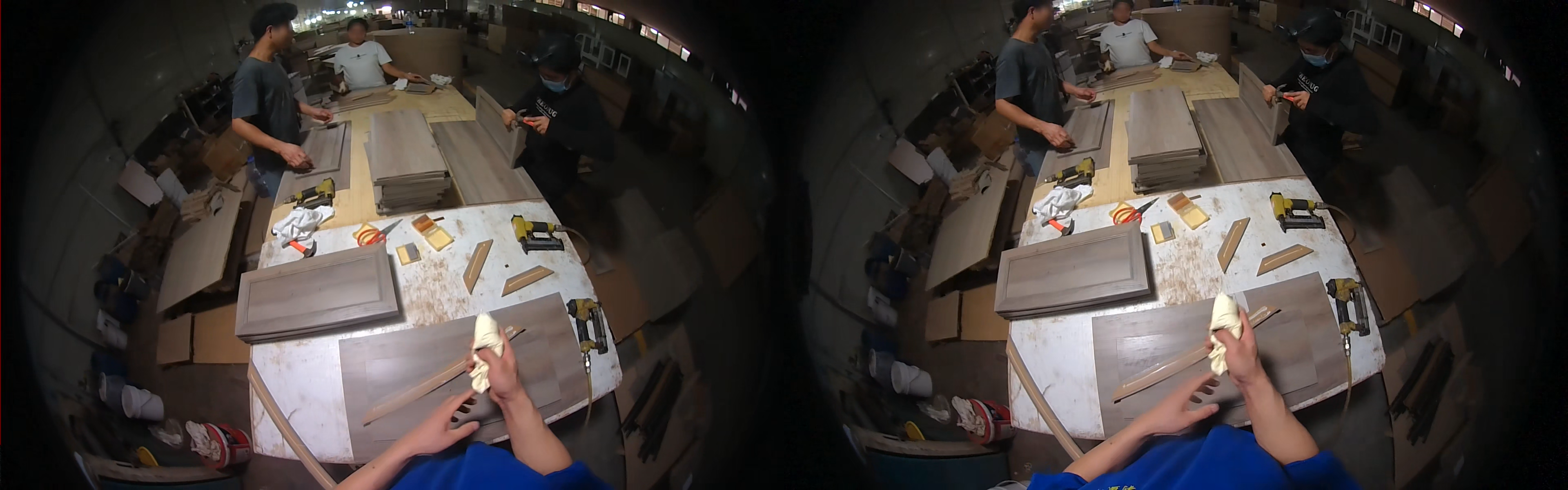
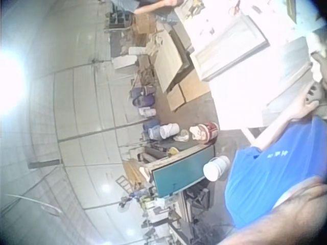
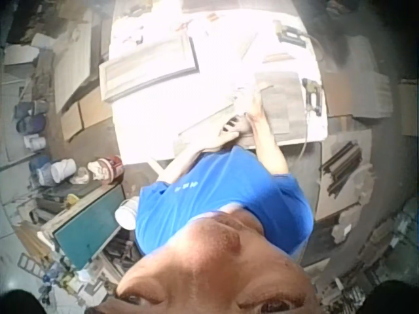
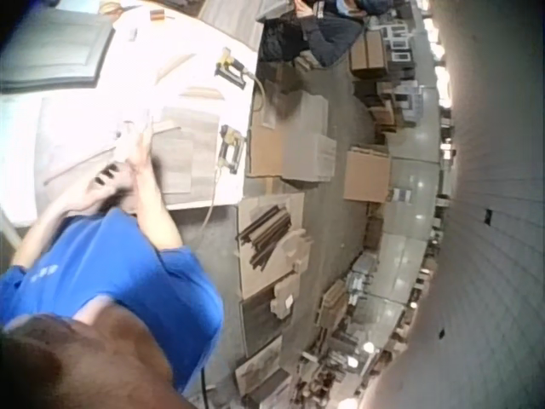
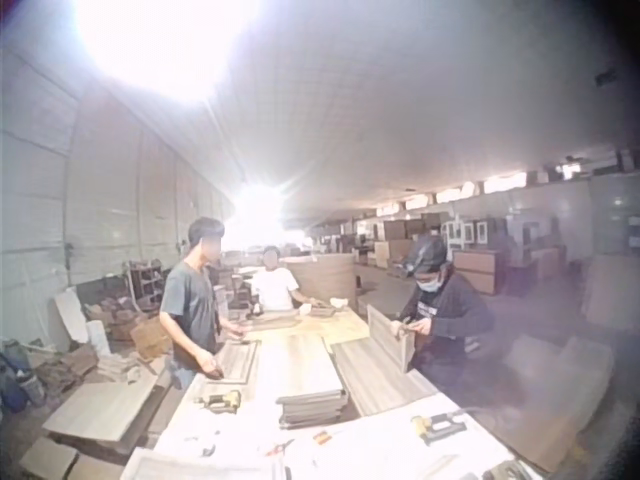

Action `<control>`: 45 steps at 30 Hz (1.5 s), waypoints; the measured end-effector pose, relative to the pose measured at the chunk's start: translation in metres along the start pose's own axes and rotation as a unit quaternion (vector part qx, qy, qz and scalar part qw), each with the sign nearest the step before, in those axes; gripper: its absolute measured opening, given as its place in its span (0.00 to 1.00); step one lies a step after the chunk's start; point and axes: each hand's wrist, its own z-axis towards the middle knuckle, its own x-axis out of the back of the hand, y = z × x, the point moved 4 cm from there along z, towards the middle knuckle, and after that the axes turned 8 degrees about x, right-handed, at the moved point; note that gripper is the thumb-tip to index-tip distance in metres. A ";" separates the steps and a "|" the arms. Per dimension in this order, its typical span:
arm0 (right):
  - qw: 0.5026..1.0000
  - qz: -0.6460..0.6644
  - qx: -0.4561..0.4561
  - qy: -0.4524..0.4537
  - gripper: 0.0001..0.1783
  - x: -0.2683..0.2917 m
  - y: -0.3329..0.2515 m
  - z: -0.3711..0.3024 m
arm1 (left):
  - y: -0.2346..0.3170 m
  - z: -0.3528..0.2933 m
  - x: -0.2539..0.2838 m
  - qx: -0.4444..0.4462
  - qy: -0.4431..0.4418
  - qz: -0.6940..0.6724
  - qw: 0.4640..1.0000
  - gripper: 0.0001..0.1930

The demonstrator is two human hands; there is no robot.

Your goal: Assembling wooden cabinet door components using a pneumatic nail gun and glue in a manufacturing setting.

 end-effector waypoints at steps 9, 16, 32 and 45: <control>0.972 0.168 -0.051 -0.159 0.30 -0.032 -0.013 -0.035 | 0.062 -0.033 0.078 -0.058 0.214 0.017 0.975 0.15; 0.956 0.143 -0.071 -0.246 0.30 -0.053 -0.013 -0.053 | 0.132 -0.047 0.100 -0.211 0.293 0.190 0.913 0.14; 0.957 -0.101 -0.054 -0.267 0.23 -0.060 -0.004 -0.062 | 0.136 -0.055 0.103 -0.296 0.247 0.495 0.779 0.12; 0.956 0.025 -0.156 -0.248 0.23 -0.050 0.026 -0.044 | 0.134 -0.052 0.118 -0.282 0.233 0.511 0.778 0.09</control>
